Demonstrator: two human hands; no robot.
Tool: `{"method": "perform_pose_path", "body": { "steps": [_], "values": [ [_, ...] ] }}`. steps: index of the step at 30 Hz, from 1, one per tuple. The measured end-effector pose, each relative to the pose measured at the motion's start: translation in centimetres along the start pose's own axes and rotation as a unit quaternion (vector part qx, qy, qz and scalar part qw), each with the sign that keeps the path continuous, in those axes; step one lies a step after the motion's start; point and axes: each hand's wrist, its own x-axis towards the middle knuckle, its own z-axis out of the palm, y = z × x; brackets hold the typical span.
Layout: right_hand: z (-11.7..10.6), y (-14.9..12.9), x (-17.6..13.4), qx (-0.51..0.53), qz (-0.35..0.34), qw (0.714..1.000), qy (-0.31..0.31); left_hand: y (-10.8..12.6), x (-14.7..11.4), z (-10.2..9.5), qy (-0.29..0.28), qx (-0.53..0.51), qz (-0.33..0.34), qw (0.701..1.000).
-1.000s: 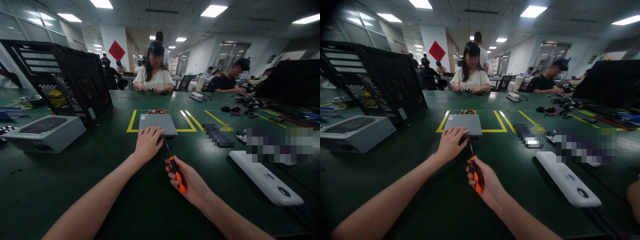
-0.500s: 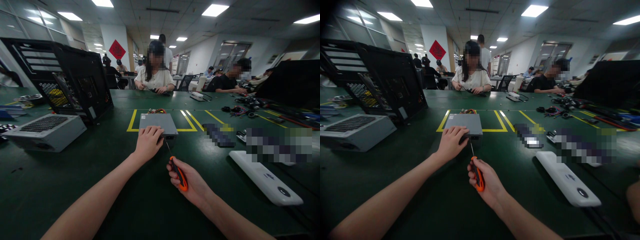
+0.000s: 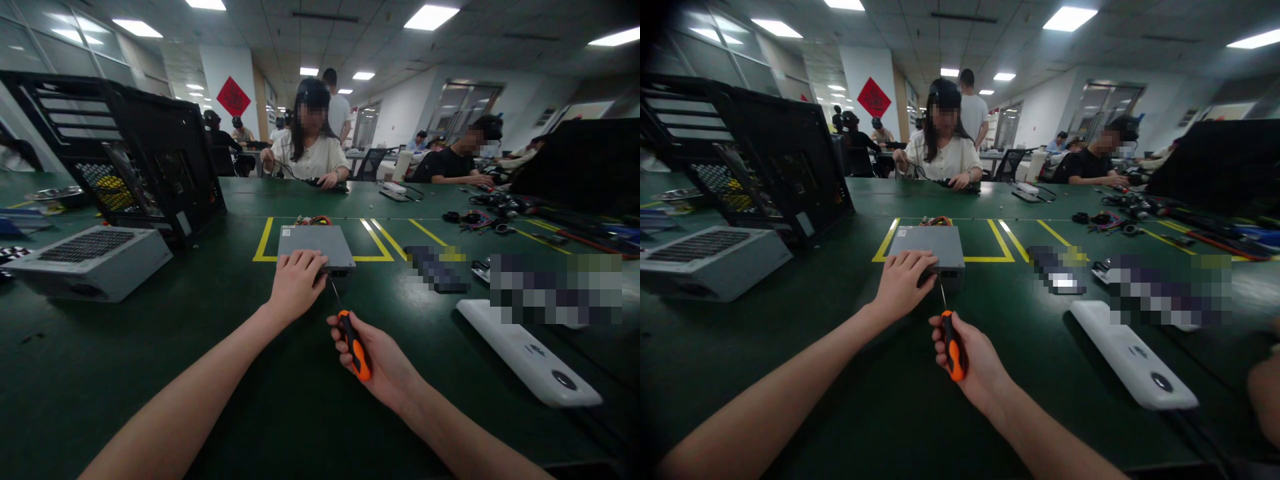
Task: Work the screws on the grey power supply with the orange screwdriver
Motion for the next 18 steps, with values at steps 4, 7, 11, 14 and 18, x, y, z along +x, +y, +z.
{"method": "perform_pose_path", "body": {
  "steps": [4,7,11,14,18],
  "values": [
    [0.12,-0.15,-0.04,0.017,-0.014,1.0,0.0,-0.05,-0.02,0.02,0.0,0.0,0.001,1.0],
    [0.15,-0.12,0.03,0.003,-0.018,1.0,0.003,-0.06,-0.04,0.02,0.0,-0.001,0.0,1.0],
    [0.22,-0.1,0.03,0.008,0.006,1.0,0.008,-0.04,-0.07,0.01,0.0,-0.003,0.0,1.0],
    [0.28,-0.08,-0.12,0.012,-0.013,1.0,0.01,-0.05,-0.06,0.01,0.001,-0.002,0.0,1.0],
    [0.21,0.01,-0.25,-0.005,-0.013,1.0,-0.002,-0.08,-0.05,0.04,-0.001,-0.003,-0.001,1.0]
  ]
}}
